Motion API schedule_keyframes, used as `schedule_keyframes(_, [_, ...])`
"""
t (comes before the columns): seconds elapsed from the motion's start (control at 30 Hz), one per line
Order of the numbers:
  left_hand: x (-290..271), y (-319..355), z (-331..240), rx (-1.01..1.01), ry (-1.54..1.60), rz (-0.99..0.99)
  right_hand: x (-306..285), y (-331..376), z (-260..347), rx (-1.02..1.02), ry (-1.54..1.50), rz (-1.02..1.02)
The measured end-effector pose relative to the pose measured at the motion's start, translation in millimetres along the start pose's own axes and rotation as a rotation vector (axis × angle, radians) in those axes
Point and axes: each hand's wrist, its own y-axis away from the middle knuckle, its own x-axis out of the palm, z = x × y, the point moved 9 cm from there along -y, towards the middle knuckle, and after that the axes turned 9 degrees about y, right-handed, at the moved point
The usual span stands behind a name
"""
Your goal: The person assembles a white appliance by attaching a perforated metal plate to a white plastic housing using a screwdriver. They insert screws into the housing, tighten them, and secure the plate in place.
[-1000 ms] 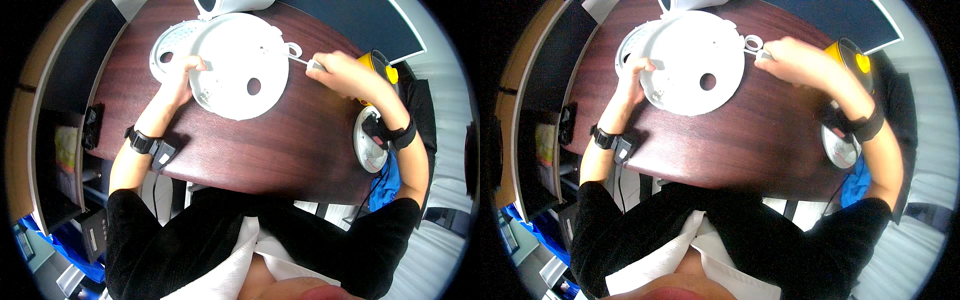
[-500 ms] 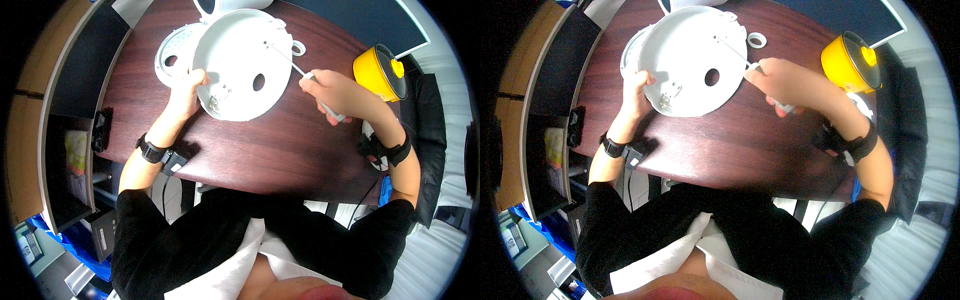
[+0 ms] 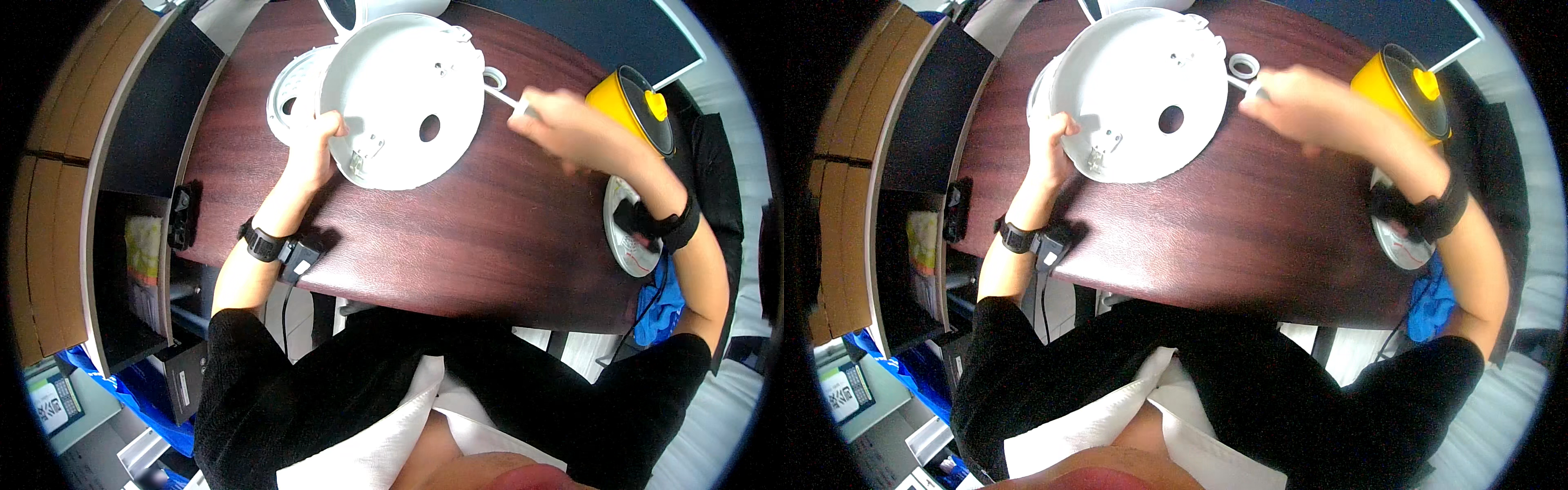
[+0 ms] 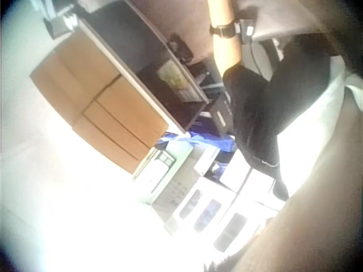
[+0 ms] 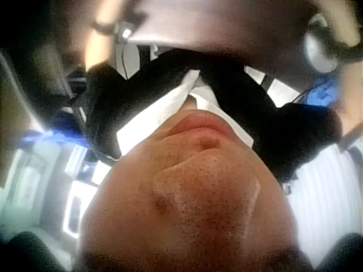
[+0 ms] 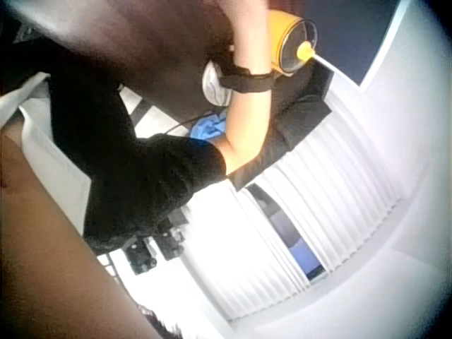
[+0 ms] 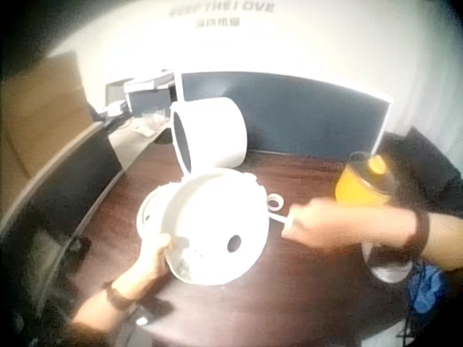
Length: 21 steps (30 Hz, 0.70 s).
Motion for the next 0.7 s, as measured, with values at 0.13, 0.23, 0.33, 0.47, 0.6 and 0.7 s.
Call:
schedule_keyframes(0.13, [-1.8,1.0,5.5,-0.001,0.001,-0.017,43.5,11.1,9.7,0.012,-0.971,0.285])
schedule_keyframes(0.23, [-3.1,4.2,8.5,-0.038,-0.042,-0.063,45.6,14.1,23.2,0.013,-1.100,0.295])
schedule_keyframes(0.33, [8.7,4.4,-4.6,0.061,-0.106,0.002,48.0,9.9,34.0,0.039,-0.930,0.300])
schedule_keyframes(0.47, [1.3,3.5,-15.6,0.115,-0.135,-0.022,17.8,-14.9,9.1,0.016,-0.068,0.123])
schedule_keyframes(0.6, [0.9,-3.3,-8.3,0.089,-0.119,-0.022,-30.8,-17.7,3.8,-0.244,0.845,-0.690])
schedule_keyframes(0.7, [3.1,-4.7,-11.4,0.086,-0.104,-0.050,-34.0,-25.2,3.7,-0.291,0.791,-0.602])
